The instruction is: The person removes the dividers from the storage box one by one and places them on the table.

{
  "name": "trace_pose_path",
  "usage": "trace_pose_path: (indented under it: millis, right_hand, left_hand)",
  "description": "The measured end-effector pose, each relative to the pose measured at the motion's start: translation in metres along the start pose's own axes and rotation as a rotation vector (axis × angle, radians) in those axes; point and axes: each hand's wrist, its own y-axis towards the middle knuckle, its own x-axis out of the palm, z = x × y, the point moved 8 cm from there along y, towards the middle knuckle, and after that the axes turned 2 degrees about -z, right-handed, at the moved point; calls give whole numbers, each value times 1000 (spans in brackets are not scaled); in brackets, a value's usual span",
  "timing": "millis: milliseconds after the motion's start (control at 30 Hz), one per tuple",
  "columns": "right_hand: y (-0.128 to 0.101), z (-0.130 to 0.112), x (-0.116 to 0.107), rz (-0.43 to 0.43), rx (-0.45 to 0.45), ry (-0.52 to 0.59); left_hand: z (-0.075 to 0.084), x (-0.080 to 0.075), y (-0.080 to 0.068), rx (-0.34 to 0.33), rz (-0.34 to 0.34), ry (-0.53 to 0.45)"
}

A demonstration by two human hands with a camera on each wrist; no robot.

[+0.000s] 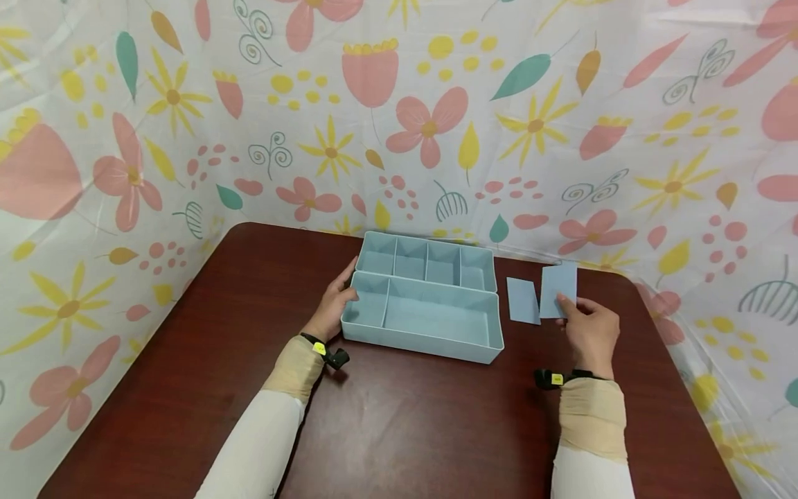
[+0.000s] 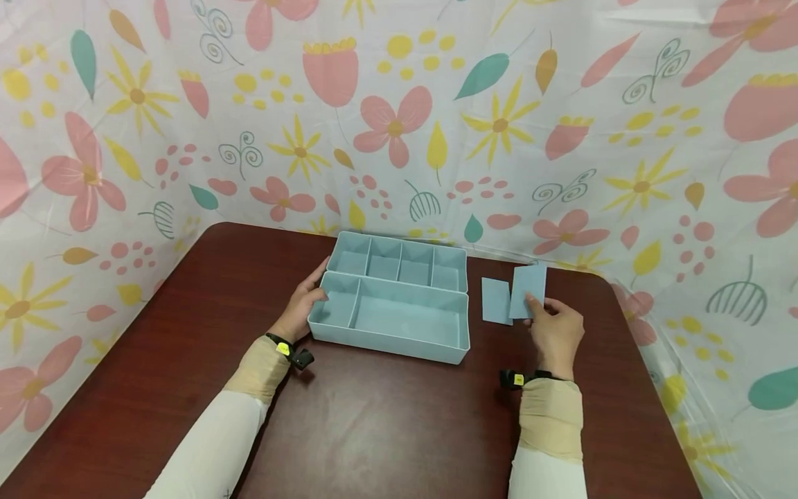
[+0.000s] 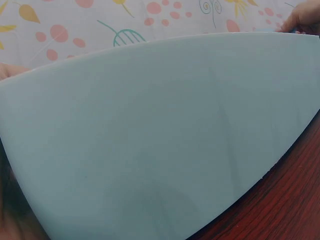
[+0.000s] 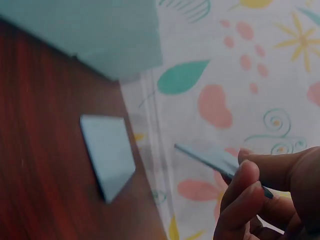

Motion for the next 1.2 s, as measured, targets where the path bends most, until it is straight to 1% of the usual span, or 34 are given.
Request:
trace_pose_path:
  millis: [200, 367, 433, 567, 767, 900, 1200]
  right_hand:
    - [14, 15, -7, 19, 5, -49]
    - [24, 20, -1, -23, -33, -142]
    - [27, 22, 2, -43, -39, -159]
    - [31, 29, 4, -49, -20, -154]
    - [37, 35, 8, -61, -13, -140]
    - [39, 37, 10, -70, -3, -152]
    - [42, 41, 14, -83, 2, -175]
  left_hand:
    - [2, 0, 0, 10, -2, 14]
    - [4, -1, -1, 15, -5, 7]
    - [3, -2, -1, 4, -5, 7]
    - [0, -1, -1, -12, -9, 11]
    - [2, 2, 0, 7, -13, -4]
    - [2, 2, 0, 14, -17, -7]
    - [2, 1, 0, 8, -5, 5]
